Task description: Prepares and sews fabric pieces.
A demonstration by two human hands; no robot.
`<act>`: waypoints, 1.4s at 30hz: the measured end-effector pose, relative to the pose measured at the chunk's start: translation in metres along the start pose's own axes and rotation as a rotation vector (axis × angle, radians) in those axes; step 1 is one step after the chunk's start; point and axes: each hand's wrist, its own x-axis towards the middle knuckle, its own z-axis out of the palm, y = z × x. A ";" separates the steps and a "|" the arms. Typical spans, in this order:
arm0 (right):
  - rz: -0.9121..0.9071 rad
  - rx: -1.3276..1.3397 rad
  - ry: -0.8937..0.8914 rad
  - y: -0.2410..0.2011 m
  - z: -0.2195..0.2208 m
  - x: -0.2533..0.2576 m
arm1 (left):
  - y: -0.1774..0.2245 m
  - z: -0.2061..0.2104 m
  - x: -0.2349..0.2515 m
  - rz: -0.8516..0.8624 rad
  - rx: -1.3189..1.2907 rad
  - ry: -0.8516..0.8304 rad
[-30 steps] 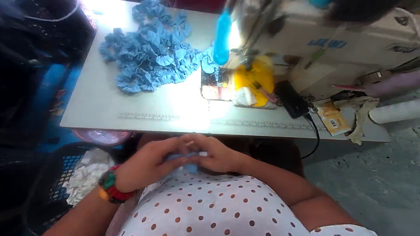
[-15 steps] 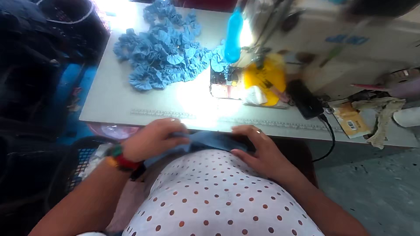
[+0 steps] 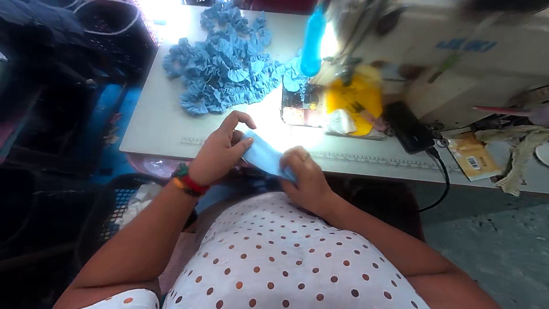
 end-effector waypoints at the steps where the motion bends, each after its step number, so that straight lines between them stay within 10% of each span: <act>1: -0.004 0.009 0.005 0.002 -0.002 -0.001 | -0.008 0.001 0.000 0.063 -0.018 0.020; 11: 0.090 0.249 0.152 0.016 -0.012 -0.009 | -0.045 -0.004 0.003 0.281 -0.170 -0.185; 18: 0.180 0.385 0.220 0.015 -0.013 -0.013 | -0.049 0.019 0.008 0.407 -0.235 0.176; 32: 0.322 0.423 0.259 0.027 -0.013 -0.019 | -0.027 0.024 0.038 -0.140 -0.384 0.095; 42: 0.364 0.011 0.151 0.031 -0.010 -0.018 | -0.038 0.036 0.088 0.057 0.063 0.069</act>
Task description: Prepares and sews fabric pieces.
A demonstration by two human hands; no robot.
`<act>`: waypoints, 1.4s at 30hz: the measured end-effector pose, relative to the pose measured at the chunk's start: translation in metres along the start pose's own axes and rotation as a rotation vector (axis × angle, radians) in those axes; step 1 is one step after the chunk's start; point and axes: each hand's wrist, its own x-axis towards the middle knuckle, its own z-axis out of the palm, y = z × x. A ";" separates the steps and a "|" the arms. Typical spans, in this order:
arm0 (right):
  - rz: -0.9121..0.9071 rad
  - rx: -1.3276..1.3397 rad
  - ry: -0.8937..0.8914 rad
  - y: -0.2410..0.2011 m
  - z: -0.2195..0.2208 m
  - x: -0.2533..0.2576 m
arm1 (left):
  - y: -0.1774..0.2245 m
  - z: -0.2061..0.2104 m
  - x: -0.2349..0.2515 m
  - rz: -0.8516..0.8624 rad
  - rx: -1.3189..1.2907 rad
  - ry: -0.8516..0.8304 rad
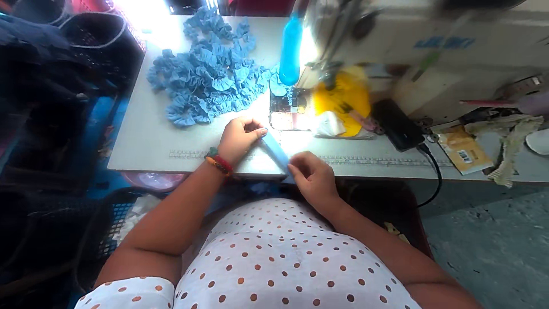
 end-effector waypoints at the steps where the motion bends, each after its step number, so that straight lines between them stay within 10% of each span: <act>1: -0.035 -0.062 0.009 0.000 0.000 0.002 | -0.001 0.003 0.008 0.059 0.088 -0.016; 10: -0.340 -0.476 -0.114 0.035 -0.018 0.039 | -0.001 0.036 0.081 0.241 0.614 -0.148; 20: -0.302 -0.456 -0.229 0.034 -0.018 0.046 | -0.010 0.038 0.036 0.650 0.899 -0.092; 42: -0.101 -0.540 -0.211 0.030 -0.007 0.075 | -0.010 0.043 0.075 0.479 0.907 -0.150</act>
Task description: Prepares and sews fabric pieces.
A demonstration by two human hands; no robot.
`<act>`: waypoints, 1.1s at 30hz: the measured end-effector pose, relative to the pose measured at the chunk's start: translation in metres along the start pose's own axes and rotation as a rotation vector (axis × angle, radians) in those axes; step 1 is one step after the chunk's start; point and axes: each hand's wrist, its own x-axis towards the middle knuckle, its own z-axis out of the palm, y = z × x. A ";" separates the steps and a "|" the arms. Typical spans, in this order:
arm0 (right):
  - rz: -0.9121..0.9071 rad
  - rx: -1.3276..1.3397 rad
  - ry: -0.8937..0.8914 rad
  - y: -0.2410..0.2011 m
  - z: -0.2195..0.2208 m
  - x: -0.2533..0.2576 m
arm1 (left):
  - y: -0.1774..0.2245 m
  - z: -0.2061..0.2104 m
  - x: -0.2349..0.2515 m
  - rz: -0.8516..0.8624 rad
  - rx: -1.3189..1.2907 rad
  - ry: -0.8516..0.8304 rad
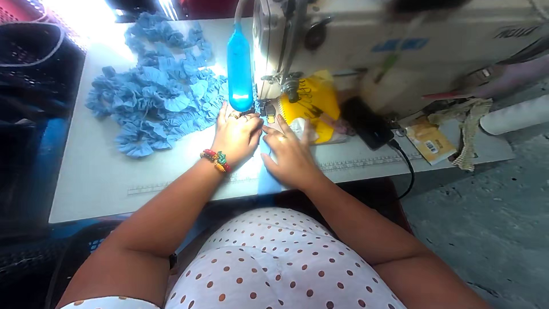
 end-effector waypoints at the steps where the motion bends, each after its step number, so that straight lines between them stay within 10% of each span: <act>1: -0.004 -0.007 0.002 0.000 0.000 0.000 | 0.000 0.000 0.000 -0.003 -0.012 -0.002; 18: 0.007 -0.068 0.008 -0.001 0.008 0.004 | -0.001 -0.002 0.001 -0.011 -0.071 -0.009; 22: -0.050 0.040 0.197 0.003 0.002 -0.008 | 0.048 -0.018 -0.073 -0.142 -0.452 0.145; 26: -0.127 0.265 0.456 0.011 -0.007 -0.032 | 0.060 -0.003 -0.178 -0.400 -1.111 -0.195; 29: -0.125 0.326 0.509 0.009 -0.009 -0.050 | 0.053 0.011 -0.177 -0.749 -0.949 -0.397; 33: -0.148 0.343 0.568 0.004 -0.010 -0.060 | 0.047 0.049 -0.147 -0.672 -0.800 -0.517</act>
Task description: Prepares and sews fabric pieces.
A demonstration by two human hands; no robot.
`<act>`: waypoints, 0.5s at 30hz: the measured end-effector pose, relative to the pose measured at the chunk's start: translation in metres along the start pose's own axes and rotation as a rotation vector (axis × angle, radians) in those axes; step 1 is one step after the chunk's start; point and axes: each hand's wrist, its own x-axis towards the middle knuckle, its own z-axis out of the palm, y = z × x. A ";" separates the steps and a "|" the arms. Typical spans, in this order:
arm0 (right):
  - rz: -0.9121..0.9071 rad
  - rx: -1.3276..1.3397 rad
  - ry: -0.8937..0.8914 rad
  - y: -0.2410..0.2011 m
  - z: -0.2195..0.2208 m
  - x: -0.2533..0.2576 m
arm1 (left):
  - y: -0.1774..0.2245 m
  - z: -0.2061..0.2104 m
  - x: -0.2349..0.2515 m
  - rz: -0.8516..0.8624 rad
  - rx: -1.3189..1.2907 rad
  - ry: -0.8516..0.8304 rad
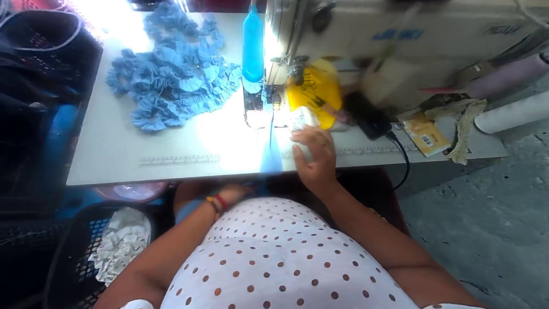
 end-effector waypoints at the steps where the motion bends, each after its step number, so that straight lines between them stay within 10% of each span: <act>1: 0.005 -0.003 -0.006 -0.001 -0.001 -0.002 | -0.001 0.000 0.001 0.031 -0.002 0.001; 10: 0.118 0.081 -0.108 -0.011 -0.012 -0.016 | -0.019 -0.030 -0.122 0.333 -0.362 0.494; 15: 0.008 0.170 -0.202 -0.030 0.009 -0.004 | -0.016 -0.023 -0.156 0.361 0.343 0.774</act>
